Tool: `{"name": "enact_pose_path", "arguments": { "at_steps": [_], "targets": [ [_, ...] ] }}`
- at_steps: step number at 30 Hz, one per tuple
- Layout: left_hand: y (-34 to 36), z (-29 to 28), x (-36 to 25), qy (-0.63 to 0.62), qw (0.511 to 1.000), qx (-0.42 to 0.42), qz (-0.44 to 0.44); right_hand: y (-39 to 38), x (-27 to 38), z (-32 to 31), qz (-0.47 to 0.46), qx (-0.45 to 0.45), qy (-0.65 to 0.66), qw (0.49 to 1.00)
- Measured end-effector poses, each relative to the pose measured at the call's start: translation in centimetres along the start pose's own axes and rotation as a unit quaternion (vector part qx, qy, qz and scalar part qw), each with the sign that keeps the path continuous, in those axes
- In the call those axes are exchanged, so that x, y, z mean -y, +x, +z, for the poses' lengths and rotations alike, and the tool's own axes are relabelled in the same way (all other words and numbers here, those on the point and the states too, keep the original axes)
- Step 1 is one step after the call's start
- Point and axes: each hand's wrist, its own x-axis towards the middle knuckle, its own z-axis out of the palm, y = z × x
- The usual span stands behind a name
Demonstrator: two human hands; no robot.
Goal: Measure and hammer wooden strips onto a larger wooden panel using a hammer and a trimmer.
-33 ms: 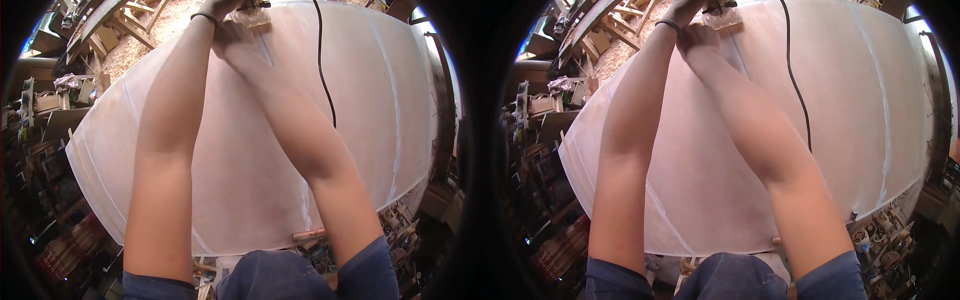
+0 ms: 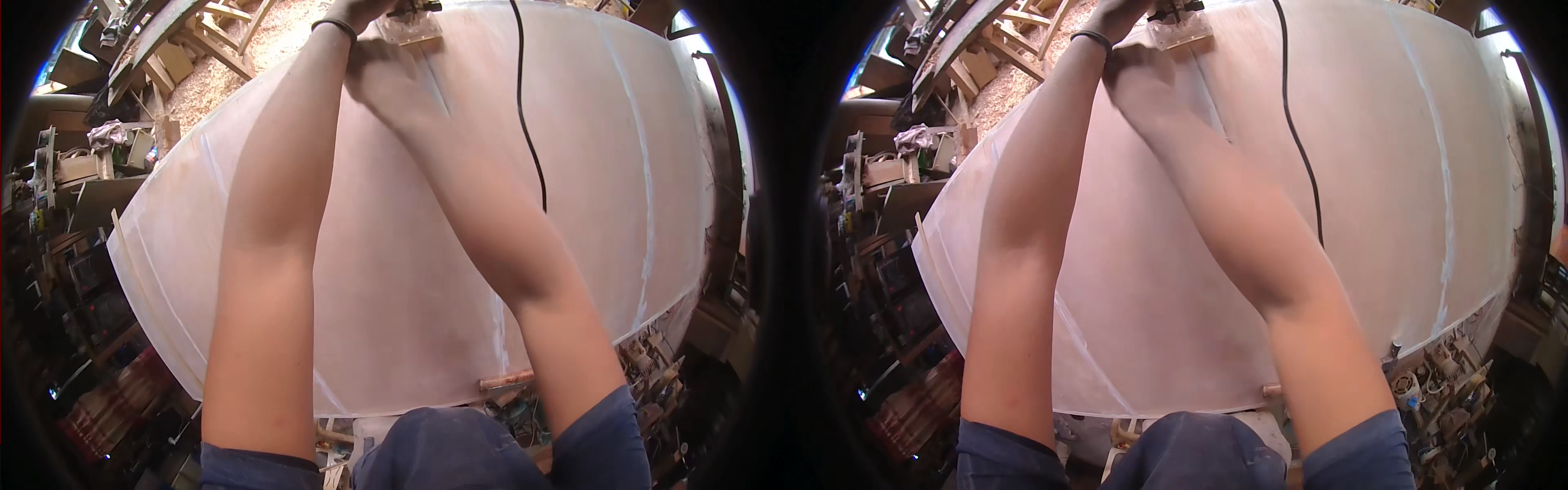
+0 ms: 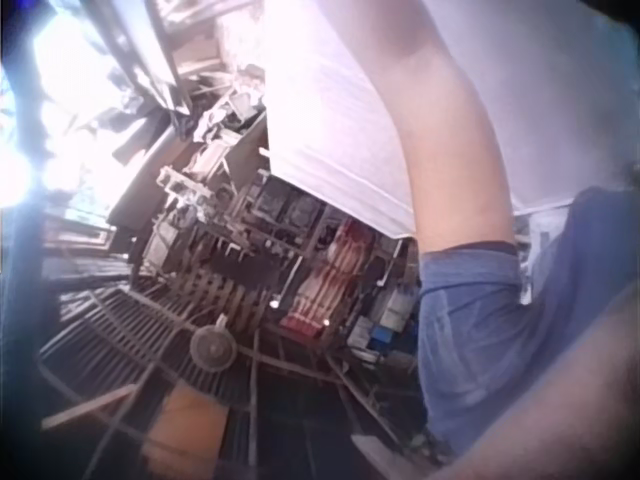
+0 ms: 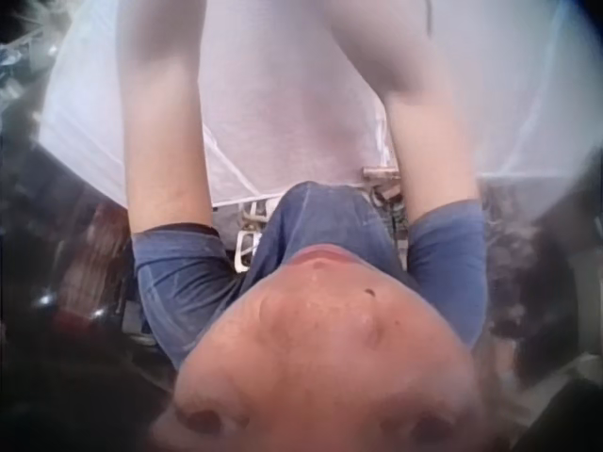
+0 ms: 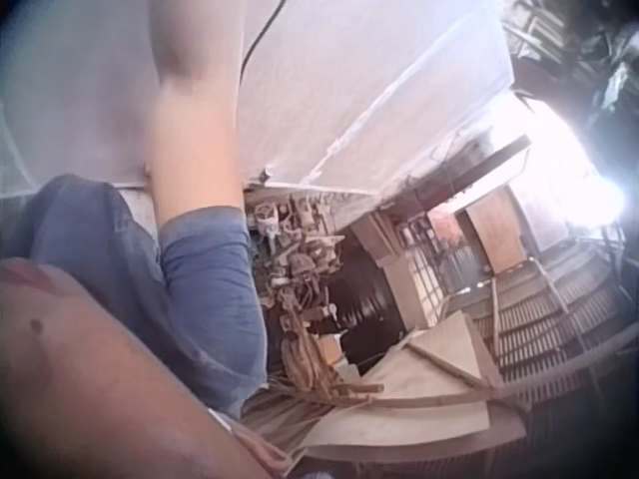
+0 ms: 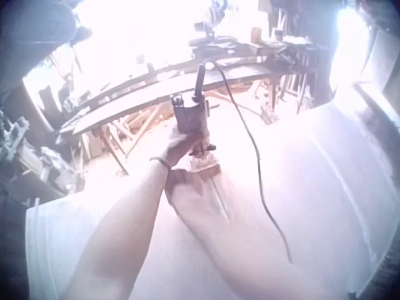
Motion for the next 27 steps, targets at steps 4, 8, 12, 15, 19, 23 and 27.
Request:
{"name": "enact_pose_path", "arguments": {
  "at_steps": [4,8,12,15,19,23,27],
  "targets": [
    [-1.1,-0.2,1.7,0.033,0.995,-0.059,0.069,-15.4,3.4,-3.3,0.053,-0.046,0.12,0.99],
    [-1.9,0.2,-0.4,-0.042,0.999,-0.033,-0.011,-38.9,-1.0,-9.1,0.096,-0.193,0.071,0.974],
    [-2.3,1.0,-1.6,0.073,0.996,-0.019,0.053,-55.5,-5.9,-13.4,0.397,-0.193,-0.142,0.886],
    [-4.8,2.8,-0.7,0.141,0.978,-0.066,0.136,-62.0,-10.1,-12.2,0.515,-0.217,-0.028,0.829],
    [-18.0,1.5,3.0,0.002,1.0,0.004,0.023,-57.2,-10.4,-8.9,0.468,-0.288,-0.061,0.833],
    [-35.4,9.1,-4.7,-0.218,0.959,-0.014,-0.181,-56.7,-13.6,-10.2,0.468,-0.282,-0.046,0.836],
    [-43.0,11.2,-11.1,0.184,0.959,0.166,-0.138,-49.6,-19.4,-15.2,0.319,-0.216,-0.051,0.921]
  ]
}}
